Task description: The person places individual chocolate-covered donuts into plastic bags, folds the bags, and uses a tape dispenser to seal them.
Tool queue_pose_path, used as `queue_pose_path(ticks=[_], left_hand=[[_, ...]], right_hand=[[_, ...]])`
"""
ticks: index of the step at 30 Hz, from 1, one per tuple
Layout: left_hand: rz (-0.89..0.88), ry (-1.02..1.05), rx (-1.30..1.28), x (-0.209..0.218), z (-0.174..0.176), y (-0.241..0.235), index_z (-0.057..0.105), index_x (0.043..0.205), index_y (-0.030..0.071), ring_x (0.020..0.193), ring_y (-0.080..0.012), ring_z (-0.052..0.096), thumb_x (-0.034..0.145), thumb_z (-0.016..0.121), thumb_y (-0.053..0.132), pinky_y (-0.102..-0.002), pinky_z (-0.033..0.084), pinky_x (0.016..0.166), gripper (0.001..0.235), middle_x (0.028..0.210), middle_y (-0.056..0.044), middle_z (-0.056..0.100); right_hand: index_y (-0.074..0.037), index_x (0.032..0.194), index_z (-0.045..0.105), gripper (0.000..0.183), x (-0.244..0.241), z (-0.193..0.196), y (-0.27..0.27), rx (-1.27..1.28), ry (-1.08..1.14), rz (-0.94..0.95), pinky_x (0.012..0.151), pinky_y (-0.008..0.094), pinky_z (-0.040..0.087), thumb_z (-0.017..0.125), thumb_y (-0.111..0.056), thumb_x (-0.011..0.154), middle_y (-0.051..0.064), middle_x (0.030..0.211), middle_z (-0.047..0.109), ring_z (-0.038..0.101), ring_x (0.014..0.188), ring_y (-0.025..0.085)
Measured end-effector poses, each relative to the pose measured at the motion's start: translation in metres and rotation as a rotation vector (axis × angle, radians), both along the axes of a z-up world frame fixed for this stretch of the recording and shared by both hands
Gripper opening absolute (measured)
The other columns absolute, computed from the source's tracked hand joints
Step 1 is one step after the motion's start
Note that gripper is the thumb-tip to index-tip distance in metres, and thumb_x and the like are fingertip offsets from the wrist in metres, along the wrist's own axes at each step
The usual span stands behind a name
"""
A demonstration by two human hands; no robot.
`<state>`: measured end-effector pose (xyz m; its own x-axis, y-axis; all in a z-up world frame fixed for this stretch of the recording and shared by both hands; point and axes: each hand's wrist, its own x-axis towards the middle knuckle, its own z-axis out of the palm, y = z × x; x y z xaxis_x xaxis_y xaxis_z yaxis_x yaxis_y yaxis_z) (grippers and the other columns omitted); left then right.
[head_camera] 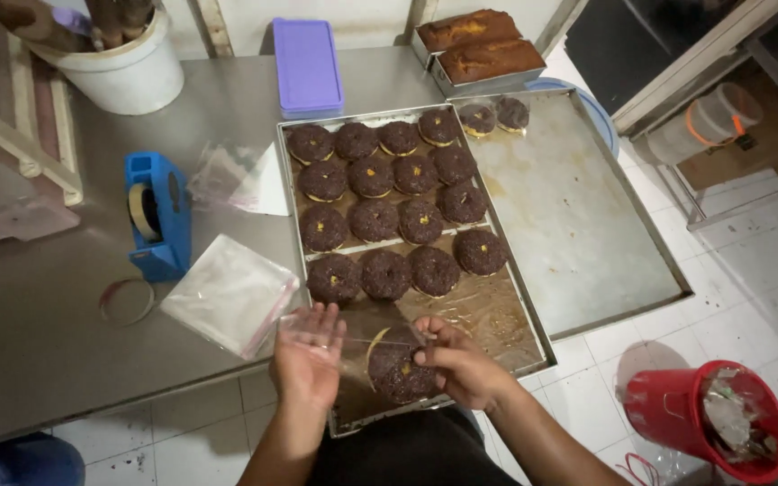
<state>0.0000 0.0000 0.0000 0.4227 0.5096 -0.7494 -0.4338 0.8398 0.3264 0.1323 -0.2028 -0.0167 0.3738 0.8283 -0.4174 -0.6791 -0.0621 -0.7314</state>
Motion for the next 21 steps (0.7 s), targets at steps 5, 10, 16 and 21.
queue_pose_path(ticks=[5, 10, 16, 21], left_hand=[[-0.076, -0.327, 0.082, -0.001, -0.04, -0.021, 0.062, 0.111, 0.011, 0.108, -0.0362, 0.068, 0.112, 0.038, 0.046, -0.054, 0.055, 0.087, 0.042, 0.113, -0.017, 0.071], [-0.053, -0.439, 0.144, 0.002, -0.037, -0.027, 0.065, 0.113, 0.01, 0.11, -0.0382, 0.069, 0.111, 0.038, 0.046, -0.053, 0.05, 0.101, 0.046, 0.115, -0.022, 0.072], [-0.045, -0.659, 0.325, 0.012, -0.028, -0.027, 0.066, 0.121, 0.011, 0.114, -0.0365, 0.069, 0.107, 0.049, 0.043, -0.059, 0.055, 0.093, 0.039, 0.122, -0.019, 0.073], [0.041, -0.462, 0.082, 0.024, -0.007, -0.022, 0.065, 0.118, 0.015, 0.125, -0.0363, 0.062, 0.1, 0.047, 0.057, -0.055, 0.045, 0.108, 0.05, 0.129, -0.02, 0.069]], right_hand=[[-0.003, 0.123, 0.053, 0.049, -0.012, 0.03, 0.014, -0.163, 0.166, -0.117, 0.088, 0.043, 0.059, 0.073, -0.006, 0.078, 0.028, 0.128, 0.062, 0.063, 0.113, 0.037], [0.003, 0.129, 0.057, 0.053, -0.021, 0.034, 0.016, -0.108, 0.211, -0.241, 0.1, 0.046, 0.053, 0.071, -0.004, 0.078, 0.025, 0.124, 0.066, 0.063, 0.111, 0.036], [-0.007, 0.132, 0.056, 0.049, -0.032, 0.037, 0.015, 0.009, 0.243, -0.263, 0.08, 0.036, 0.059, 0.07, -0.005, 0.086, 0.01, 0.104, 0.065, 0.062, 0.084, 0.018], [-0.004, 0.133, 0.049, 0.056, -0.044, 0.072, 0.022, -0.077, 0.173, -0.257, 0.101, 0.05, 0.055, 0.047, 0.007, 0.078, 0.028, 0.142, 0.052, 0.054, 0.128, 0.04]])
